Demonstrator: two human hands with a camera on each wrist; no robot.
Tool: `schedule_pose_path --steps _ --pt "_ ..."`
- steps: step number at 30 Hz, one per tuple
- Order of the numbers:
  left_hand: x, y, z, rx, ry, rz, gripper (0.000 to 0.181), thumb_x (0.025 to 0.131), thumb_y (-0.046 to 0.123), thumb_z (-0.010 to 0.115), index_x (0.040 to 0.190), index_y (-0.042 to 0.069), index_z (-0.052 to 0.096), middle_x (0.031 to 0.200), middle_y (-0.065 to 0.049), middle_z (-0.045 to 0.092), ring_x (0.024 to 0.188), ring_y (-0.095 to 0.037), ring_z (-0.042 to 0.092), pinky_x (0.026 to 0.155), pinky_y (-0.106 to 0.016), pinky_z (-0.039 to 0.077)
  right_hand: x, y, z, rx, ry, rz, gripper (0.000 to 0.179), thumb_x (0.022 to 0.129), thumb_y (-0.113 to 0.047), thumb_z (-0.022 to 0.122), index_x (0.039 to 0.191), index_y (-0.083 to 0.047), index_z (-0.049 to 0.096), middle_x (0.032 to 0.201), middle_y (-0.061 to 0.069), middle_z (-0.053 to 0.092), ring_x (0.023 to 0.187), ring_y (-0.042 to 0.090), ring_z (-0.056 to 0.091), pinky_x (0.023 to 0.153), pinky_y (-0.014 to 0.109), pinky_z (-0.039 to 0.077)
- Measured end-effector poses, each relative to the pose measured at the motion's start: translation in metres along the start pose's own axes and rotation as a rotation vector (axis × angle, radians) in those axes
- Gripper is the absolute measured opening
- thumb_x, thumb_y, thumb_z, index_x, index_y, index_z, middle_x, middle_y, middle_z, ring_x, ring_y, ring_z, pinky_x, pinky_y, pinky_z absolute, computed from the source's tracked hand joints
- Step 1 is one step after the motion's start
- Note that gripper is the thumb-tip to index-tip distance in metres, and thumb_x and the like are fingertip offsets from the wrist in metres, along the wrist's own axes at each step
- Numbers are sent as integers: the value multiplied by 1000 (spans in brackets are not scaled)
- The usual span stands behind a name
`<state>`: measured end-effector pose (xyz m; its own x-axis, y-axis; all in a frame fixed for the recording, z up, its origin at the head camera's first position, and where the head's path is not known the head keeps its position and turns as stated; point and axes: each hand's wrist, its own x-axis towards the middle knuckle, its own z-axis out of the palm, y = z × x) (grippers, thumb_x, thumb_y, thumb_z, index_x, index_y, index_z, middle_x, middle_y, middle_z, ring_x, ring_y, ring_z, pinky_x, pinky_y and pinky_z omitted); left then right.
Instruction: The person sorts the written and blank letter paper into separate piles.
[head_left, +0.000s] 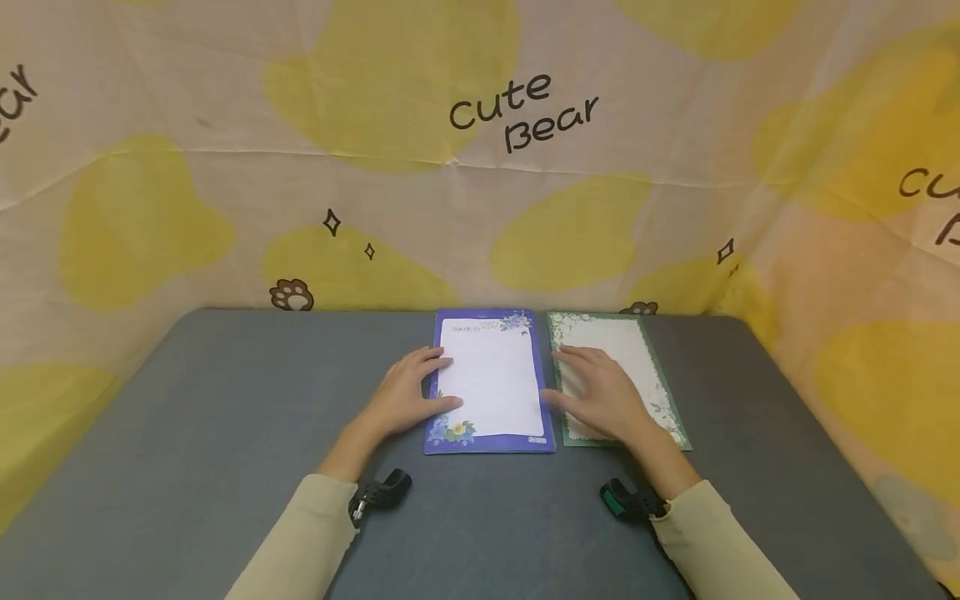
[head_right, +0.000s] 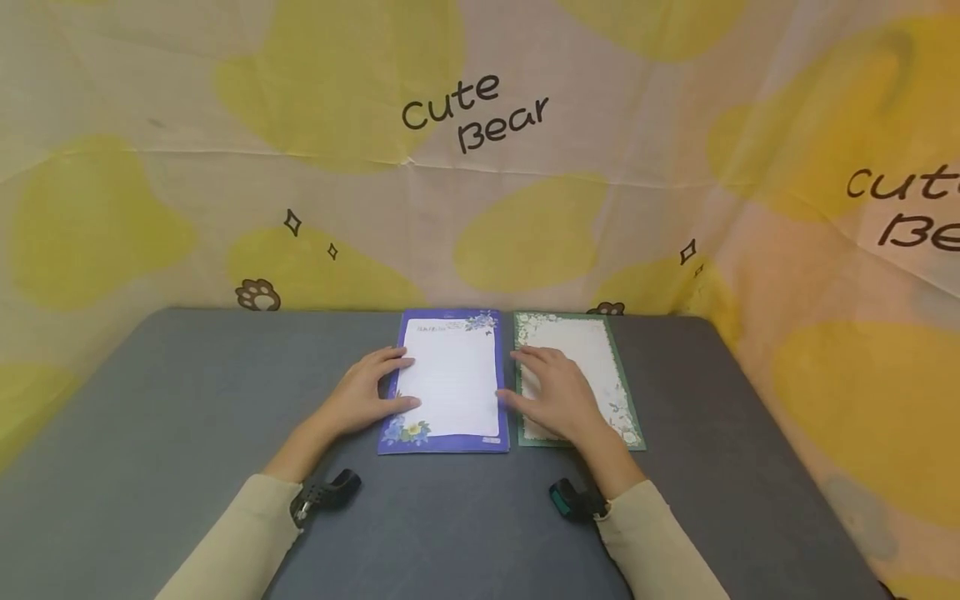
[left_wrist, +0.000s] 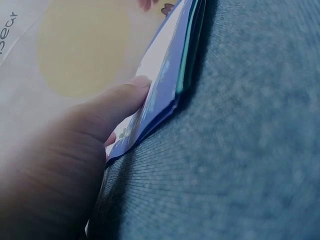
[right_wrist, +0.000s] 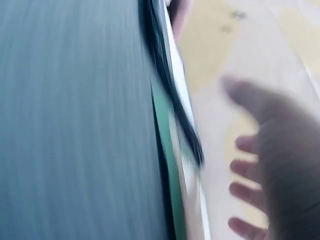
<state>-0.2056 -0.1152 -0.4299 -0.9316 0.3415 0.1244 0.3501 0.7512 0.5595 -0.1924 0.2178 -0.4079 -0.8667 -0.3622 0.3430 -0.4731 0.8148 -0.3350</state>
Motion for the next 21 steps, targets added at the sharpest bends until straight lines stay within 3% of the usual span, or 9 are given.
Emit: schedule_pose_path --steps 4,10,21 --pt "0 -1 0 7 7 -2 71 83 49 79 142 15 60 157 -10 48 151 -38 35 120 -65 28 9 -20 19 -57 -60 -72 70 83 -56 76 135 -9 65 142 13 62 133 36 57 109 56 47" --pt "0 -2 1 -4 8 -19 69 83 49 79 141 16 61 157 -9 48 150 -38 36 119 -66 28 12 -30 36 -81 -185 -42 78 85 -64 67 144 -13 58 154 13 51 145 36 46 117 56 39" --pt "1 0 1 -53 0 -63 70 82 49 81 141 19 60 156 -7 50 152 -37 34 120 -66 28 11 -32 36 -55 -205 -17 77 86 -64 68 142 -12 59 154 12 52 147 33 43 123 58 29"
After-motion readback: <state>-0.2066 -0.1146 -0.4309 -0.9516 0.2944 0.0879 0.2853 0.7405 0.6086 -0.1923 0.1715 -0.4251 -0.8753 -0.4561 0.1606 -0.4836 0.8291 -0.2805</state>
